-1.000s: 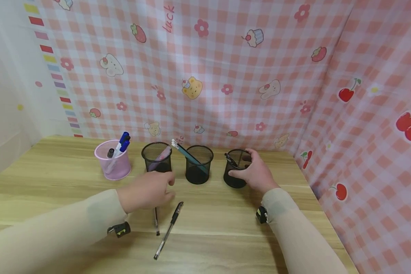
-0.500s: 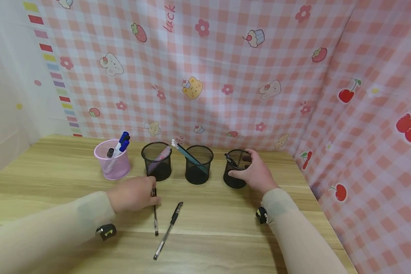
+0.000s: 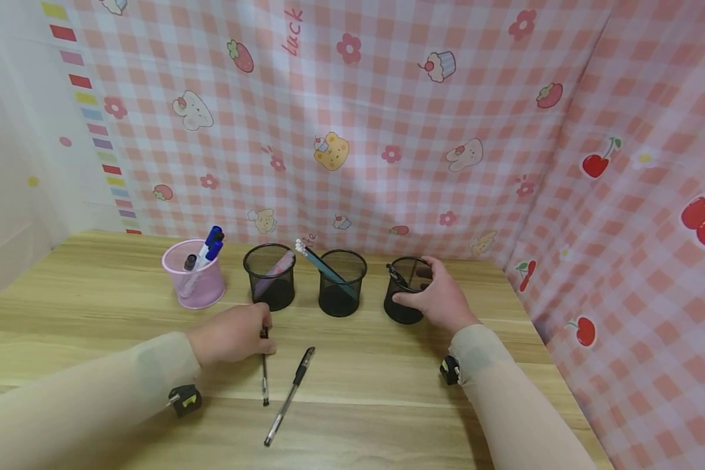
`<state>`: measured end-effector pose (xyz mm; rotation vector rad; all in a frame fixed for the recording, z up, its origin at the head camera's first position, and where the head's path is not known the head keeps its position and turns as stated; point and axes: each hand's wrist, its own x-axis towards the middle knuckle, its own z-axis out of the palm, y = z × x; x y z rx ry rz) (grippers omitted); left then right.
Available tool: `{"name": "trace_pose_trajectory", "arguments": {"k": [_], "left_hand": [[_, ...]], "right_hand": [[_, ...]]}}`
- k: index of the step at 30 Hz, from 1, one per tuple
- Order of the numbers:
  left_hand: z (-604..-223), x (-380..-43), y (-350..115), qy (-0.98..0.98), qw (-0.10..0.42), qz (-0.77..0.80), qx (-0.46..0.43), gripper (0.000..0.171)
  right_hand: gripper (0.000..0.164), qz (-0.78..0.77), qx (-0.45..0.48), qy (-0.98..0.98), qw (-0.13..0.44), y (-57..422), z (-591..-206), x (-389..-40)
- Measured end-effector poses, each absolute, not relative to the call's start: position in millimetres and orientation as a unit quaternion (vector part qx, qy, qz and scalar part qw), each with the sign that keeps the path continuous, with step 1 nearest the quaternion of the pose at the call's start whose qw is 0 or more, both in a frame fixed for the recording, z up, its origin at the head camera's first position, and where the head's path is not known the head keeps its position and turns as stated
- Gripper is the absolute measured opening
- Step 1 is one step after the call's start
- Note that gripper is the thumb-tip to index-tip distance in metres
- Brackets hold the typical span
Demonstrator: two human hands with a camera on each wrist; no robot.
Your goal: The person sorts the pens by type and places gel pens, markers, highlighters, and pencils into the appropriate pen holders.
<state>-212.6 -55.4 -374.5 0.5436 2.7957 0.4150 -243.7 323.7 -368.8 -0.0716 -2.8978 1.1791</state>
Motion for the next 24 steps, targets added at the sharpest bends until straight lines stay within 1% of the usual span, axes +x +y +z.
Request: {"name": "trace_pose_trajectory", "arguments": {"k": [10,24], "left_hand": [[-375.3,-216.9,-53.4,0.959,0.15,0.154,0.184,0.04],[-374.0,-217.0,-52.3,0.959,0.15,0.16,0.18,0.041]], "right_hand": [[0.114,0.374,-0.019,-0.927,0.004,323.5,-368.3,-243.6],[0.114,0.37,-0.02,-0.929,0.004,323.6,-368.5,-243.7]]}}
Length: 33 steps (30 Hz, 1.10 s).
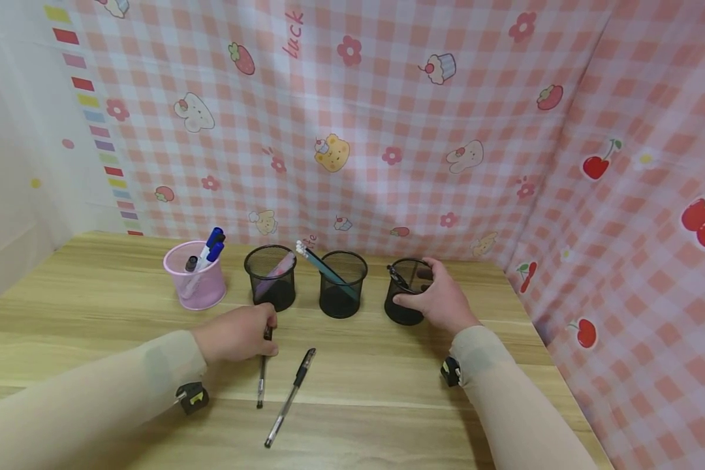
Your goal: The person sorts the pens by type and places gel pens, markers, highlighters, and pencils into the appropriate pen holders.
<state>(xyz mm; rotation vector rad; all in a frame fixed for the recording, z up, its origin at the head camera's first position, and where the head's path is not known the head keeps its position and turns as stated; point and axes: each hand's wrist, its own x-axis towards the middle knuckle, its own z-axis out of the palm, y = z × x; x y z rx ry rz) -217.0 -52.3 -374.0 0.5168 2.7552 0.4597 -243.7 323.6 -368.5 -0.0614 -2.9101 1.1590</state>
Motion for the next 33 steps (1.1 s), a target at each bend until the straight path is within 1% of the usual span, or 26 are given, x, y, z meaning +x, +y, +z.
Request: {"name": "trace_pose_trajectory", "arguments": {"k": [7,9,16,18,22,29,33], "left_hand": [[-373.6,-215.9,-53.0,0.957,0.153,0.171,0.177,0.04],[-372.9,-215.6,-53.1,0.955,0.157,0.177,0.177,0.041],[-371.5,-216.5,-54.5,0.958,0.156,0.165,0.173,0.058],[-370.6,-217.0,-54.7,0.959,0.156,0.159,0.175,0.059],[-370.0,-217.8,-54.5,0.958,0.158,0.155,0.185,0.058],[-372.5,-220.2,-52.6,0.956,0.156,0.152,0.195,0.05],[-373.4,-220.6,-52.3,0.957,0.155,0.15,0.193,0.049]], "right_hand": [[0.115,0.375,-0.011,-0.927,0.007,322.6,-368.4,-243.6],[0.113,0.377,-0.012,-0.926,0.008,322.4,-368.5,-243.8],[0.112,0.378,-0.015,-0.926,0.005,322.3,-368.3,-243.7],[0.112,0.38,-0.015,-0.925,0.004,322.5,-368.3,-243.7],[0.112,0.383,-0.016,-0.924,0.002,323.0,-368.1,-243.4],[0.113,0.38,-0.018,-0.925,0.002,323.2,-368.0,-242.5],[0.113,0.381,-0.02,-0.924,0.002,323.3,-368.0,-242.4]]}}
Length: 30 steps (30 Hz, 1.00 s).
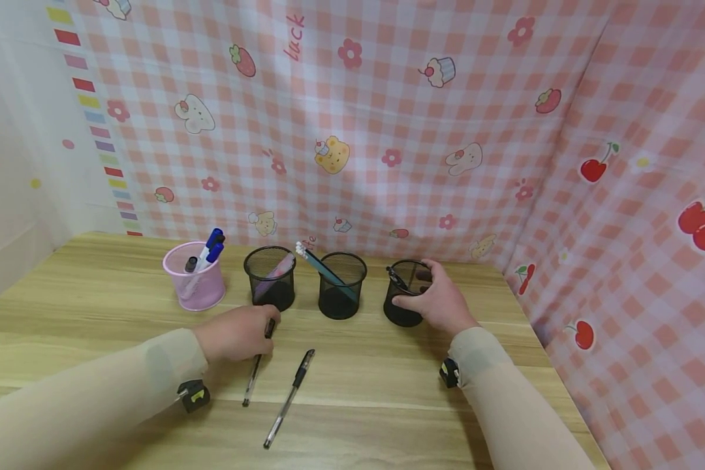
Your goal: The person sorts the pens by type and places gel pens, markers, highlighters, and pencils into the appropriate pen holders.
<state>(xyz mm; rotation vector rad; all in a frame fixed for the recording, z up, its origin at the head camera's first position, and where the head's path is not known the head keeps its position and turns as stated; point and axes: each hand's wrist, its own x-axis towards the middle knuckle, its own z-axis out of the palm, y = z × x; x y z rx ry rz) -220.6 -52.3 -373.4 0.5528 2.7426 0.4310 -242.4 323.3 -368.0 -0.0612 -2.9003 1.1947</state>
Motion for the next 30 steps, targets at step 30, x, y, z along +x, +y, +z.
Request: {"name": "trace_pose_trajectory", "arguments": {"k": [30], "left_hand": [[-364.7,-212.6,-51.6,0.918,0.107,0.338,0.179,0.055]], "right_hand": [[0.113,0.375,-0.02,-0.927,0.01,323.2,-369.0,-243.4]]}}
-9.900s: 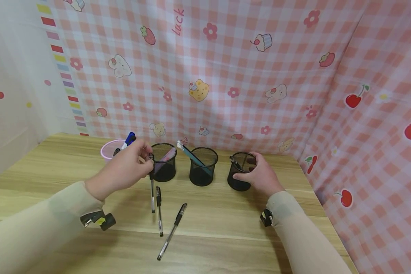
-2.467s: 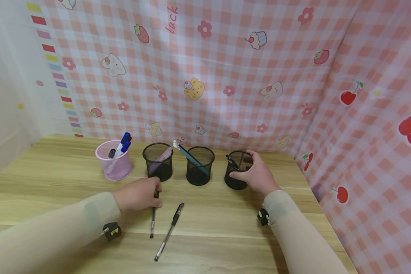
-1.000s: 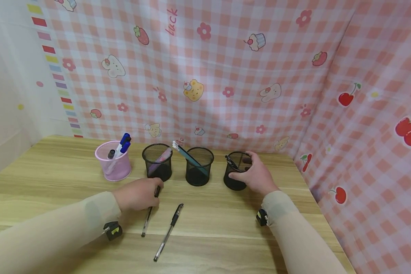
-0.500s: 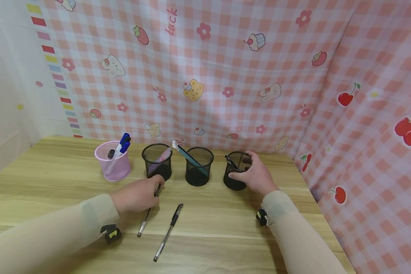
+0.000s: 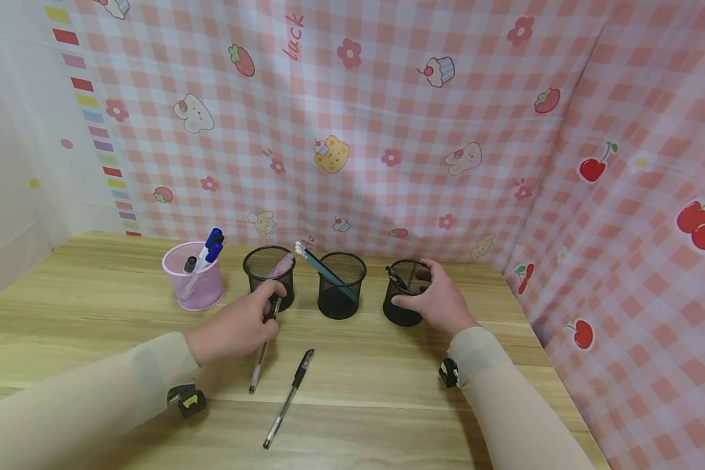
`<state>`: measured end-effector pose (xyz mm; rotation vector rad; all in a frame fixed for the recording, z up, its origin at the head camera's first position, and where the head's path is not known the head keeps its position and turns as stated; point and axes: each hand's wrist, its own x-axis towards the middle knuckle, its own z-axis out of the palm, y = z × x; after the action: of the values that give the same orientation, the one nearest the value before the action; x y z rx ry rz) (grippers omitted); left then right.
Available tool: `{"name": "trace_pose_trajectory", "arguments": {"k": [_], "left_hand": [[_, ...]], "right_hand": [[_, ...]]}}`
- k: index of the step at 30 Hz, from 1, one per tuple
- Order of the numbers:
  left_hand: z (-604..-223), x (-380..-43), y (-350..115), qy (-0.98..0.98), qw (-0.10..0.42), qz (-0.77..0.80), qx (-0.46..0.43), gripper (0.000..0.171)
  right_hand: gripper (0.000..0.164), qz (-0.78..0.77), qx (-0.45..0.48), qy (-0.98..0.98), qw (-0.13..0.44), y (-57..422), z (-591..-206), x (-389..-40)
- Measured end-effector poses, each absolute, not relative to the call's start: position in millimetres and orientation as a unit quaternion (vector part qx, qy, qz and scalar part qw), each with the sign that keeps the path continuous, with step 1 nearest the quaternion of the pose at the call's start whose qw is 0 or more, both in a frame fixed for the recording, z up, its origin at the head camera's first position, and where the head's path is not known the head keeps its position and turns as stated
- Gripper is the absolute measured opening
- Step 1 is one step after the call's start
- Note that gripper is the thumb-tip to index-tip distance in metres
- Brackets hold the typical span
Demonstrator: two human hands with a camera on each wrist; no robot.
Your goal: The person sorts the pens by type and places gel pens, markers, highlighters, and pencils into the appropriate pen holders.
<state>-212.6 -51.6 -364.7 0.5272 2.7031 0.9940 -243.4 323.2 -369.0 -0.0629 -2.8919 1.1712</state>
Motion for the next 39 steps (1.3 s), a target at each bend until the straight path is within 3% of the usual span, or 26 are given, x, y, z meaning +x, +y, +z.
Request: {"name": "trace_pose_trajectory", "arguments": {"k": [10,18,32,39], "left_hand": [[-354.2,-216.8,-53.9,0.896,0.035,0.388,0.214,0.063],[-343.1,-216.0,-52.6,0.879,-0.014,0.412,0.24,0.059],[-326.9,-215.4,-48.5,0.842,-0.044,0.477,0.248,0.041],[-321.9,-216.0,-45.4,0.826,-0.058,0.506,0.242,0.046]], "right_hand": [[0.113,0.378,-0.022,-0.925,0.009,323.6,-369.7,-244.0],[0.113,0.378,-0.024,-0.925,0.004,323.2,-368.1,-243.7],[0.113,0.38,-0.022,-0.925,0.001,321.4,-366.6,-242.4],[0.115,0.384,-0.022,-0.923,0.0,322.9,-368.6,-244.8]]}}
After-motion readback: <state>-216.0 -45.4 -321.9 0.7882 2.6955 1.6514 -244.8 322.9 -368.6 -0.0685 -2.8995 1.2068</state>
